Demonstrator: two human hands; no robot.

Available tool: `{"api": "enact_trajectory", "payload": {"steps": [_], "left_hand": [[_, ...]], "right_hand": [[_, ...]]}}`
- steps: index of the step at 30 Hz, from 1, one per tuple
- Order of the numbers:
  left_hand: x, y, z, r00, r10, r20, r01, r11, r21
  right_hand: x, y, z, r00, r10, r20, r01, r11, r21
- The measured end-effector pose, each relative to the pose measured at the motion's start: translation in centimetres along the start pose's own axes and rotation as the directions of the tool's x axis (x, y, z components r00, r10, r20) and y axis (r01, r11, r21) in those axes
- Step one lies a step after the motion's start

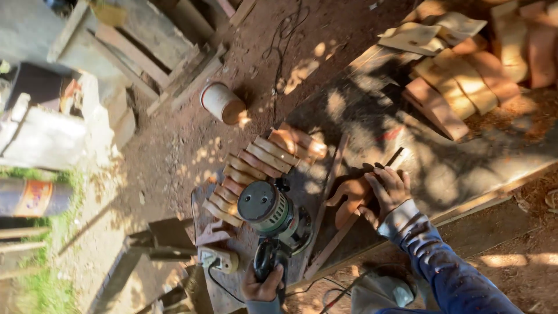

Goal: Use a handheld power router to shape the edges of small wooden furniture components on a workbench.

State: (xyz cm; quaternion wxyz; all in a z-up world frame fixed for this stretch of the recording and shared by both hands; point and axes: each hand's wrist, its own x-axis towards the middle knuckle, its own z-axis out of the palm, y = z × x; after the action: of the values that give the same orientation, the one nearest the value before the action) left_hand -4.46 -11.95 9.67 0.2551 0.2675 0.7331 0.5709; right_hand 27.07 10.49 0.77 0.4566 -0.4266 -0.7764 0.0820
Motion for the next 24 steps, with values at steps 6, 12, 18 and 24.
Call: {"api": "enact_trajectory", "payload": {"steps": [6, 12, 18, 24], "left_hand": [[-2.3, 1.0, -4.4, 0.999, 0.041, 0.011, -0.043, 0.980, 0.193], [-1.1, -0.2, -6.0, 0.986, -0.156, 0.061, 0.149, 0.982, 0.116], [-0.8, 3.1, -4.5, 0.934, -0.358, -0.007, 0.299, 0.768, 0.566], [-0.8, 1.8, -4.3, 0.960, -0.278, -0.014, 0.248, 0.831, 0.498]], "right_hand": [[1.3, 0.6, -0.8, 0.988, 0.029, 0.150, -0.014, 0.995, -0.099], [6.6, 5.9, 1.4, 0.534, 0.254, 0.806, 0.109, 0.925, -0.364], [8.5, 6.0, 1.0, 0.695, -0.278, 0.663, 0.267, 0.956, 0.122], [10.4, -1.0, -1.3, 0.811, -0.408, 0.420, 0.213, 0.874, 0.437]]}}
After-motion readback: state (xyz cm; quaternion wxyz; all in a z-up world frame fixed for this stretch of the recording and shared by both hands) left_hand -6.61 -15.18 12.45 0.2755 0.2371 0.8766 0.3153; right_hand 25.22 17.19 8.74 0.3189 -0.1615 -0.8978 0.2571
